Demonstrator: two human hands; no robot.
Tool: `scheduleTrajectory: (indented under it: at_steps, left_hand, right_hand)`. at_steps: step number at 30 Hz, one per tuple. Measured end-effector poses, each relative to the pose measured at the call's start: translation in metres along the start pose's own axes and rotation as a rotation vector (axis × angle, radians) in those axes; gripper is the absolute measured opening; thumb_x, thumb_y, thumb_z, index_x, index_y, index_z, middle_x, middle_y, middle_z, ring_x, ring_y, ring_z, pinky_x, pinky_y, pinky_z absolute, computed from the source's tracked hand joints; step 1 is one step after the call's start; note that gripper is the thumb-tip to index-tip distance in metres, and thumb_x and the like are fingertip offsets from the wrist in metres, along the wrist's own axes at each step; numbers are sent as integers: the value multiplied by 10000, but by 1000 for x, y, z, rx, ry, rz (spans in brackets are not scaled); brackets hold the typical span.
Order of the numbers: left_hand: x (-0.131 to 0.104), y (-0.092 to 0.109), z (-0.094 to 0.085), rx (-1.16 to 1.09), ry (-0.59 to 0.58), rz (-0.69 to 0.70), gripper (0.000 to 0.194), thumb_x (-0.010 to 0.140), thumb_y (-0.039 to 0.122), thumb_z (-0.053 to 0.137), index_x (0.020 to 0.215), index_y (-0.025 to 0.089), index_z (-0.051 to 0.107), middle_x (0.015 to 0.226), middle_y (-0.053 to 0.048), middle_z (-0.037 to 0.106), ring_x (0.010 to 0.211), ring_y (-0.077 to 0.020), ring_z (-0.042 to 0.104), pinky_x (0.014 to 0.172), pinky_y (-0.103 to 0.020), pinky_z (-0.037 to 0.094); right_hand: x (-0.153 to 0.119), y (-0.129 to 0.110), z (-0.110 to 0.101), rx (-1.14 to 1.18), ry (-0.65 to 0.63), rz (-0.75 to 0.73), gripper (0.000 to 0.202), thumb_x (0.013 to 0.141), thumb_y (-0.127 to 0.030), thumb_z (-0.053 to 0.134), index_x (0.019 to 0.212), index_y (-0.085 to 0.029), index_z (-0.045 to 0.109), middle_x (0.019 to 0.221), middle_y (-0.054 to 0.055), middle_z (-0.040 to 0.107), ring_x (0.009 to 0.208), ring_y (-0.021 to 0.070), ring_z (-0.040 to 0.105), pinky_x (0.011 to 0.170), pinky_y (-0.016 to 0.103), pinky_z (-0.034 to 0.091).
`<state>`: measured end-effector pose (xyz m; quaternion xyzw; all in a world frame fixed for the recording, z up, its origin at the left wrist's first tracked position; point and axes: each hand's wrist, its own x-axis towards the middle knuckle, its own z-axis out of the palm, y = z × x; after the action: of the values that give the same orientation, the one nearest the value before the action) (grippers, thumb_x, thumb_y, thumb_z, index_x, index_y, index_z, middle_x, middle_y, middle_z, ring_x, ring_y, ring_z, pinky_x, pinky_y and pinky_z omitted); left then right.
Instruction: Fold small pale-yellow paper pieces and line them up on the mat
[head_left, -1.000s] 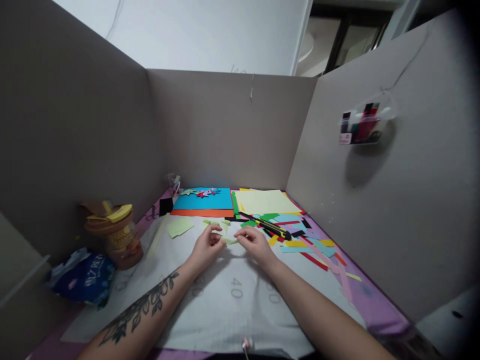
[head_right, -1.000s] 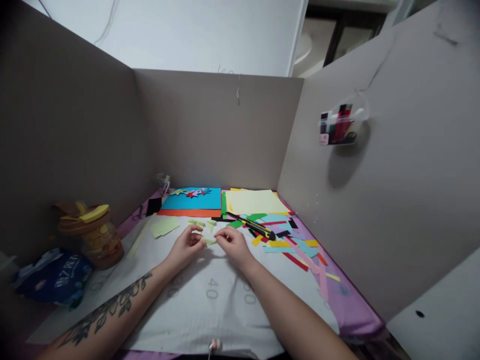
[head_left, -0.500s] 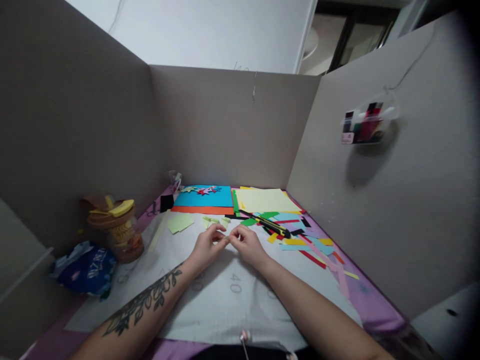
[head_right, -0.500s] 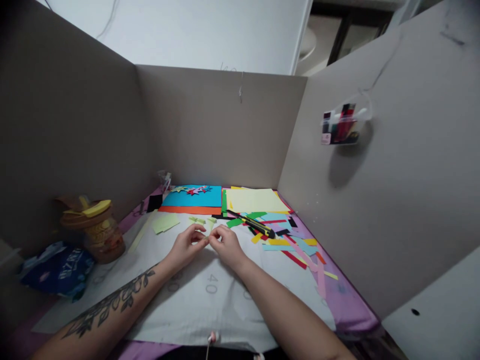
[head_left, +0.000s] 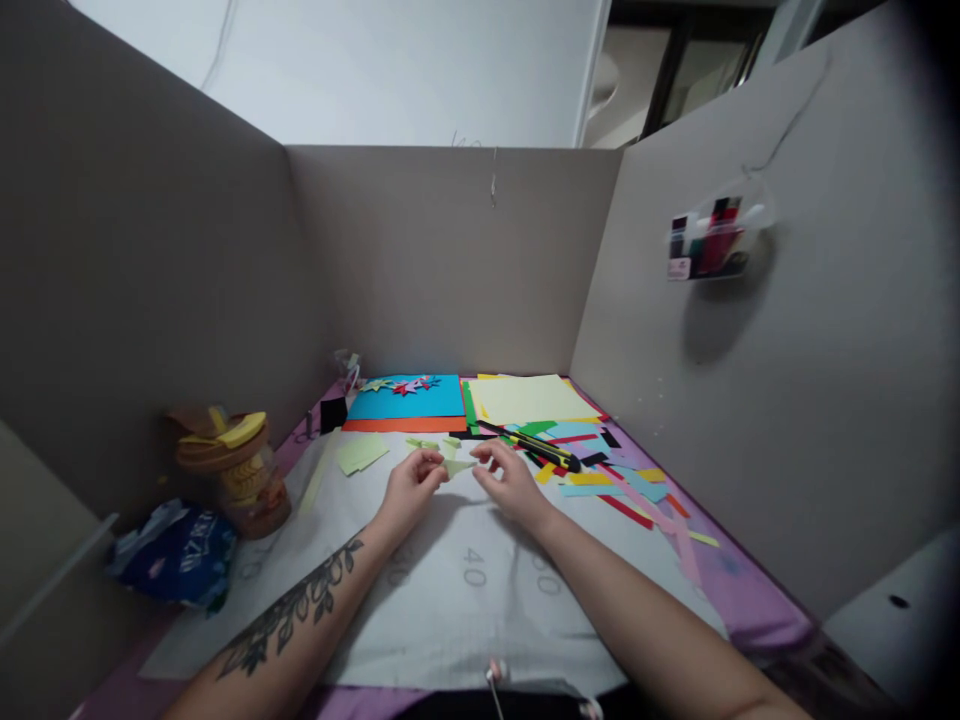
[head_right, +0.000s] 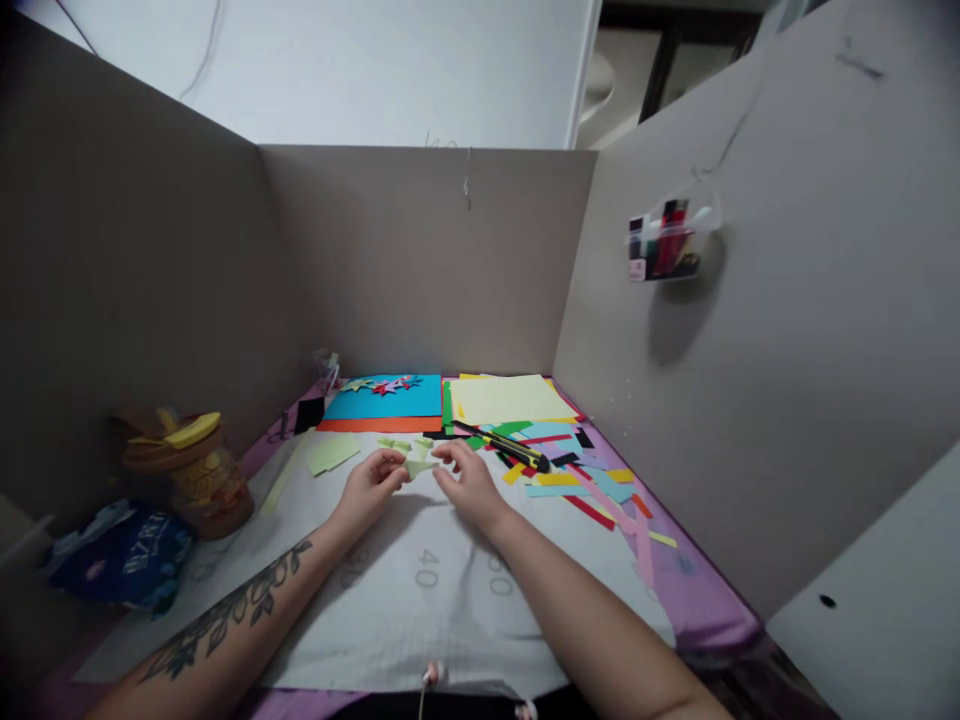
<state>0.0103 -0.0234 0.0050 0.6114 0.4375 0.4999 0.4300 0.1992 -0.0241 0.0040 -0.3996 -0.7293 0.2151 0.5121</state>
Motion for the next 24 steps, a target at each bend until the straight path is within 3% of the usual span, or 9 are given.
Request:
scheduleTrajectory:
  at_steps: [2,4,7,11,17,21,24]
  left_hand:
    - [-1,-5,4,-17,-52,-5,196,728,229,545,911,165,520,690,3,624,688,-146,622,609,-233,449]
    - [-1,-9,6,-25,-94,10,210,743,223,523,945,166,514,697,-1,632,697,-147,627,617,-236,455]
    - [-1,-12,7,7,-111,39,174,733,209,524,896,155,549,743,-18,638,680,-138,617,613,-234,460]
    - [0,-12,6,77,-89,44,177,730,210,524,871,139,604,774,-33,635,677,-140,609,604,-235,462]
    - [0,-12,4,115,-81,12,274,757,258,513,950,121,652,819,-63,672,699,-157,607,631,-251,473]
    - [-3,-8,5,209,-102,46,299,728,237,559,985,131,672,899,-71,692,783,-170,608,708,-254,462]
    - [-7,-8,7,290,-114,92,239,747,260,551,913,151,685,845,-46,694,731,-152,594,673,-237,442]
  right_hand:
    - [-3,-4,10,0,-22,-63,321,692,-111,509,995,-208,553,1032,62,560,917,184,521,743,296,427]
    - [-5,-7,17,12,-42,-70,391,672,-87,499,1042,-210,534,1035,57,567,919,179,527,780,309,426]
    - [-5,-5,19,80,-57,30,313,723,-137,501,1028,-196,542,858,22,590,761,148,545,702,280,431]
    - [-3,2,17,209,-23,170,223,771,-213,480,977,-182,557,658,-31,486,576,109,468,545,227,366]
    - [-2,10,16,295,-21,179,307,705,-164,485,1002,-184,563,674,-29,498,581,105,462,541,219,356]
    - [-2,5,14,166,-7,196,182,699,-191,528,858,-172,614,652,-17,533,566,108,458,546,229,360]
    - [-2,-2,13,103,-25,205,78,715,-231,556,747,-172,596,616,-22,526,548,104,437,529,226,346]
